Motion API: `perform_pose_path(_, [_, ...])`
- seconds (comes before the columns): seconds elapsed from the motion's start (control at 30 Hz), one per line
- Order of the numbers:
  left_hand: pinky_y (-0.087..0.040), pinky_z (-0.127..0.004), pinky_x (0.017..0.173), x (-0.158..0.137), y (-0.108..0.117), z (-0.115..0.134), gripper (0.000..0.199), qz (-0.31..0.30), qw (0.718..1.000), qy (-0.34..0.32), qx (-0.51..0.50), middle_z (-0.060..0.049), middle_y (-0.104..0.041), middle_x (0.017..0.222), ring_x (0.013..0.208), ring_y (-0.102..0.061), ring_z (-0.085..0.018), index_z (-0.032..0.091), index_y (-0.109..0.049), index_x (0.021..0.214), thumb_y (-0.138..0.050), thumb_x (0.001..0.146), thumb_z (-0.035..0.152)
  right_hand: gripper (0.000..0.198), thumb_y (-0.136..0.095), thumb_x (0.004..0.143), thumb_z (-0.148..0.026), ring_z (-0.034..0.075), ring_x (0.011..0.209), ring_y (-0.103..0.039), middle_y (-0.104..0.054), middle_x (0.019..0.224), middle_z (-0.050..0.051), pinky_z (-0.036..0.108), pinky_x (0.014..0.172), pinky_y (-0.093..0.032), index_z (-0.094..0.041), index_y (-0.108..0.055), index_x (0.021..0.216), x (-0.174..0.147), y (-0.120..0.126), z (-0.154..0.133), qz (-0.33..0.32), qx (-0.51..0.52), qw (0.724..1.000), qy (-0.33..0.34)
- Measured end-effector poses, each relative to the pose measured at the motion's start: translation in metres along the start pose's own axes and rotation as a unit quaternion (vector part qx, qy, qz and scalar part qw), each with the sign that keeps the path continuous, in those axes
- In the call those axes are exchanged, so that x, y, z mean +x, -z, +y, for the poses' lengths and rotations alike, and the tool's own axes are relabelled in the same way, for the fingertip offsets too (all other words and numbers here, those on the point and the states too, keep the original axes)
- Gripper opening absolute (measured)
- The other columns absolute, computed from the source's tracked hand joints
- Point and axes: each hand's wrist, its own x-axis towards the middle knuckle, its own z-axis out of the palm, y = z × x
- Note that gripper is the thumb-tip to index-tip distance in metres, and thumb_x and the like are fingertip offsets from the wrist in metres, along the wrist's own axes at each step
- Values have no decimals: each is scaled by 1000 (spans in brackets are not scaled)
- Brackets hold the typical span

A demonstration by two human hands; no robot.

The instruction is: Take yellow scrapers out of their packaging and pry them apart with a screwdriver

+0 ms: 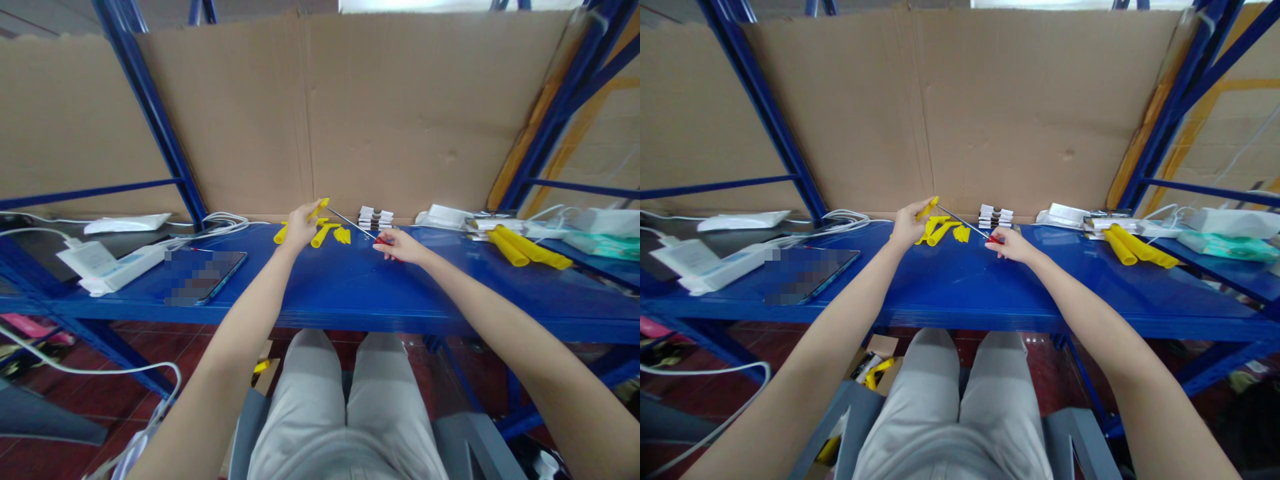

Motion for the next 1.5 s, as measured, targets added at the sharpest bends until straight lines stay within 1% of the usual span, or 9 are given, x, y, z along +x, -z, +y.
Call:
perform_pose_path(0.13, [-39,-43,109,0,-2,-1,53,5,1000,2,-13,-5,-67,122,117,-60,-23,20,-67,120,-53,73,-2,44,-68,66,-58,11,49,-49,-52,59,-5,25,46,-41,-22,-46,77,2,-3,5,20,17,999,21])
perform_pose_path(0.3, [-38,-41,109,0,-2,1,54,16,1000,8,-15,-4,-67,122,117,-60,-22,19,-67,119,-51,73,-4,41,-61,73,-59,12,53,-50,-51,59,-3,24,48,-40,-21,-48,75,2,-1,1,-5,-1,1000,18])
perform_pose_path(0.5, [-39,-41,108,-1,-2,4,53,9,1000,13,-3,-5,-67,121,116,-61,-23,18,-67,118,-53,72,-4,41,-70,68,-53,13,54,-54,-56,64,-2,26,50,-43,-22,-45,78,1,-2,2,15,29,999,10])
perform_pose_path(0.67, [-39,-43,109,-1,-3,2,51,-7,1000,13,-11,-6,-67,121,116,-60,-24,19,-67,119,-55,74,-2,39,-71,68,-47,12,48,-49,-52,58,-5,24,46,-39,-23,-42,79,3,-3,8,38,12,999,-9])
perform_pose_path(0.9, [-37,-43,110,-1,0,3,52,-10,1000,26,-3,-5,-66,122,119,-59,-24,17,-66,120,-52,74,-3,32,-61,77,-50,13,55,-53,-56,61,0,26,51,-41,-20,-49,72,1,2,1,-16,-42,999,20])
perform_pose_path(1.1, [-37,-39,110,-2,2,8,52,-29,999,32,20,-9,-64,125,120,-58,-23,12,-65,122,-52,74,-3,33,-60,75,-51,12,50,-50,-54,62,-2,26,49,-40,-22,-46,78,4,-3,13,12,-26,999,41])
perform_pose_path(1.27, [-36,-39,110,-2,0,8,52,-32,998,36,26,-8,-64,125,121,-57,-23,14,-64,123,-52,76,-2,31,-60,75,-49,15,61,-52,-55,66,-1,27,57,-41,-21,-47,79,8,-3,20,59,-81,992,71])
perform_pose_path(1.4, [-37,-40,110,-2,1,9,53,-30,998,35,36,-6,-65,125,121,-57,-23,15,-64,124,-51,76,-2,29,-48,84,-49,17,67,-54,-57,69,2,28,62,-42,-20,-49,78,7,-1,15,18,-110,992,52])
perform_pose_path(1.5, [-37,-38,110,-2,2,10,52,-27,998,32,41,-6,-65,124,120,-57,-23,14,-64,123,-51,75,-2,30,-45,86,-47,17,66,-53,-57,67,2,28,61,-41,-20,-50,74,6,1,11,-2,-129,990,49])
